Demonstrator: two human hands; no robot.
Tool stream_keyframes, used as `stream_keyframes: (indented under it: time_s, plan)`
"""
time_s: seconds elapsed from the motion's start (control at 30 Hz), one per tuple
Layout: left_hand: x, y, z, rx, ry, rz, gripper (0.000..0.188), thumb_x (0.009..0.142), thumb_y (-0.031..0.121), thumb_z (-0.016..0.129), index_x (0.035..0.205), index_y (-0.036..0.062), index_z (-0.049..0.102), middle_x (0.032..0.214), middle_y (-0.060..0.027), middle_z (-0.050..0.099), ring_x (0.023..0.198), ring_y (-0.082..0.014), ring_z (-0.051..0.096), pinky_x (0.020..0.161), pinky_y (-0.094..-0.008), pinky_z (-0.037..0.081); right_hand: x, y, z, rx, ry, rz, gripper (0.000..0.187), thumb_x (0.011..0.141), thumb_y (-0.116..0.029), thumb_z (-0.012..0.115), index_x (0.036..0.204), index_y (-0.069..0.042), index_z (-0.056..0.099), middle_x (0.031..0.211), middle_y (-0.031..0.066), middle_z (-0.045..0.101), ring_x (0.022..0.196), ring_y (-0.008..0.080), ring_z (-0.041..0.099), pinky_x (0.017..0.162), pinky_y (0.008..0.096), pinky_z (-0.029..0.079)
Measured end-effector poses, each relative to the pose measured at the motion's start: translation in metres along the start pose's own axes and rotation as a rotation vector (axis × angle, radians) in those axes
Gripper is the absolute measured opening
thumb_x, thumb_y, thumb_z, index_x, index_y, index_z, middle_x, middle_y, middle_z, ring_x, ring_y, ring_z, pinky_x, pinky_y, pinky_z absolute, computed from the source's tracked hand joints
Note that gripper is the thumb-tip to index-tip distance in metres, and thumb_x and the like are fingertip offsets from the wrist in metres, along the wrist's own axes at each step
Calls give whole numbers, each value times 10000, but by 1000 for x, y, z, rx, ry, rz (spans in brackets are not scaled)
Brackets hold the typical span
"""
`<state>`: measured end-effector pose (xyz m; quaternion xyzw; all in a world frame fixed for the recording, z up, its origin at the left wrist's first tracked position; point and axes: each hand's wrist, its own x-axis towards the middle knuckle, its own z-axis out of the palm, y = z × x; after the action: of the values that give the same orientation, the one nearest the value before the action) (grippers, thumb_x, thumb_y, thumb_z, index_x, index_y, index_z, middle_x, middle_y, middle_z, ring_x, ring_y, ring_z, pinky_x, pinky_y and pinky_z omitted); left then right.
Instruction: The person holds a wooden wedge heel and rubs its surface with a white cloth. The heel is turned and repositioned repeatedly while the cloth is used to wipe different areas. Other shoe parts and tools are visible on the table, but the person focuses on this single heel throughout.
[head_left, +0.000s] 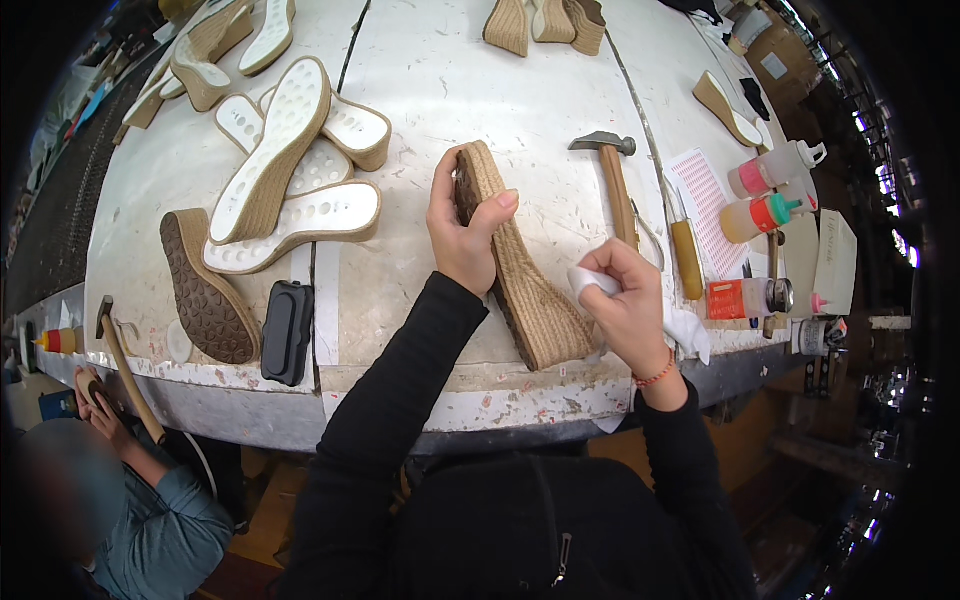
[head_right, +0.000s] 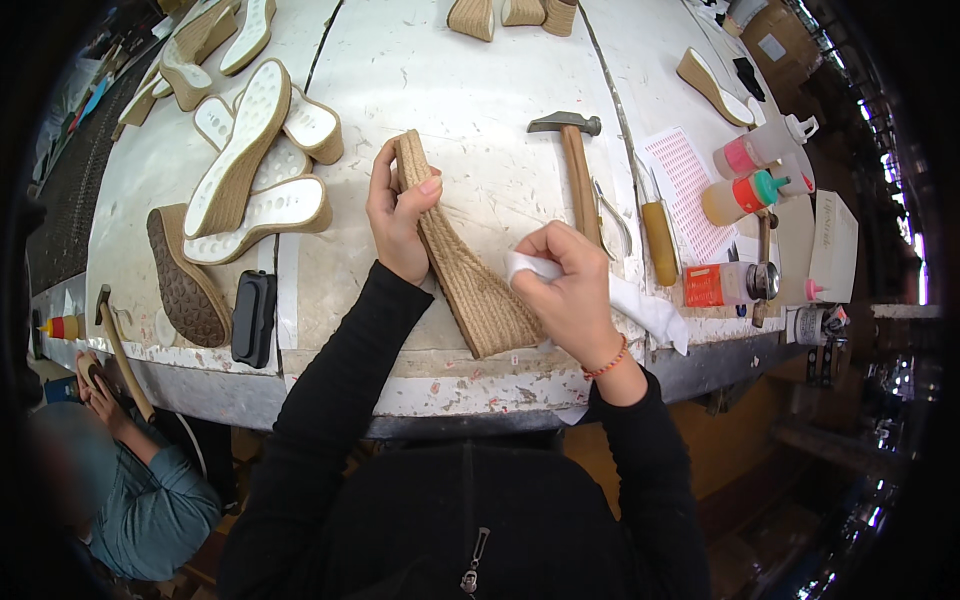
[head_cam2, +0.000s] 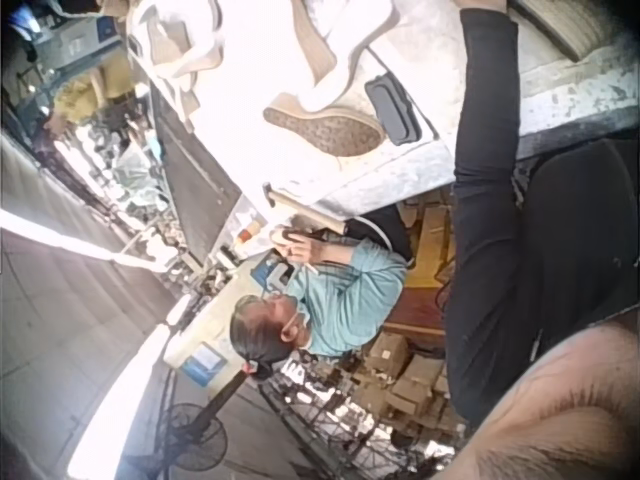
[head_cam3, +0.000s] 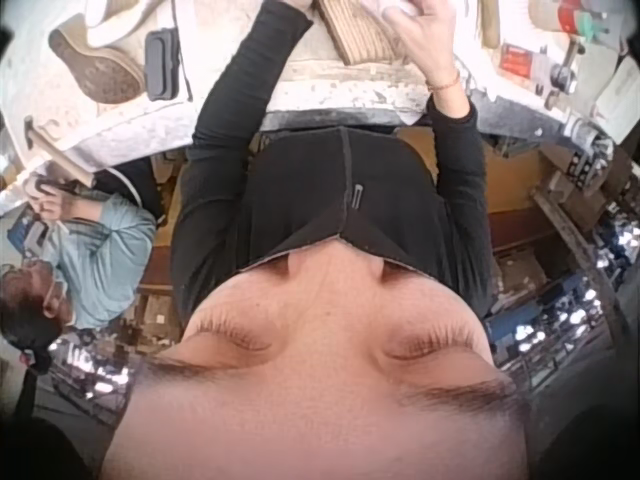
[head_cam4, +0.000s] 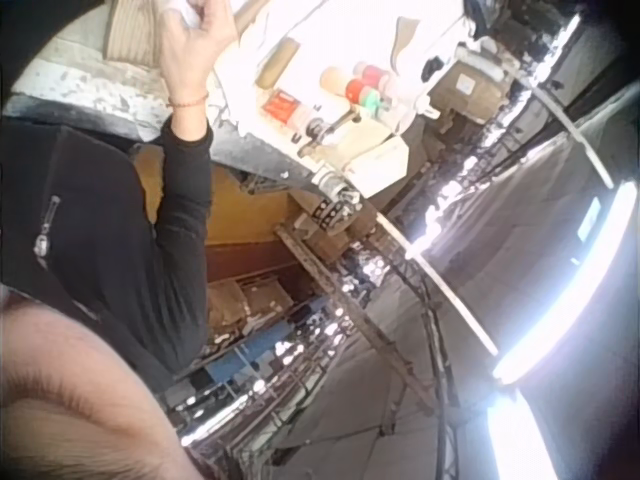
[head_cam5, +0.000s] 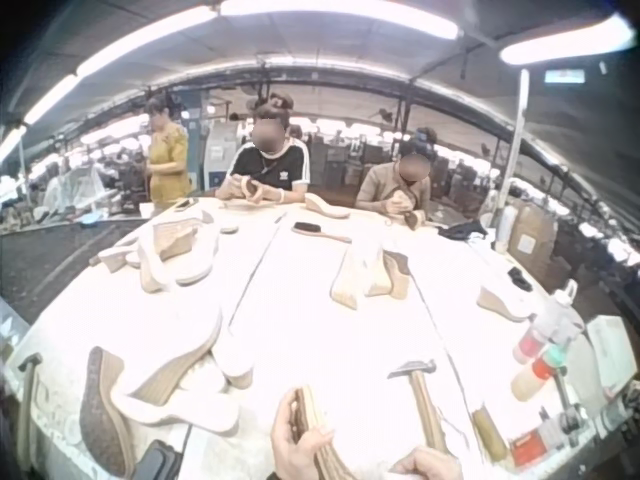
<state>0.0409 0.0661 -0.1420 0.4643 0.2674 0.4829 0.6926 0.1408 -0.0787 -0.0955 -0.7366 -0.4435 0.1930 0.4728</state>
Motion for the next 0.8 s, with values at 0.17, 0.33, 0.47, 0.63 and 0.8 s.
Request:
stream_keyframes:
  time_s: [0.17,0.33,0.47,0.63,0.8]
  plan:
    - [-1,4,2,-25,-13,-13,710,720,237,688,1284,-83,401,1085,-123,526,933,-163,516,829,-271,439,-9,-14,-4,-129,-101,-118,100,683,4,644,742,4,563,671,51,545,598,118,514,555,240,410]
    - [-1,-2,-1,-4,-16,8,707,724,235,690,1284,-84,400,1094,-128,525,942,-166,515,842,-276,437,3,-15,9,-123,-133,-185,115,648,-3,653,714,6,558,663,73,553,598,144,534,552,256,418]
    - [-1,1,0,-10,-44,-11,696,732,225,688,1286,-80,398,1091,-129,528,946,-167,516,852,-279,437,-2,-17,-2,-186,-197,-91,117,638,-1,654,701,6,556,647,75,558,575,152,530,539,262,416]
    - [-2,0,-1,-13,-26,-14,674,739,202,683,1285,-73,400,1060,-114,536,918,-152,519,841,-277,441,2,-16,8,-125,-153,-126,124,638,-2,659,708,4,557,636,59,559,573,128,529,539,255,419]
    - [-3,5,1,-27,-70,-36,673,736,207,684,1279,-73,404,1061,-119,533,907,-149,530,799,-262,456,-3,-13,-2,-135,-195,-61,125,654,-10,666,710,4,555,637,48,555,580,102,516,538,242,414]
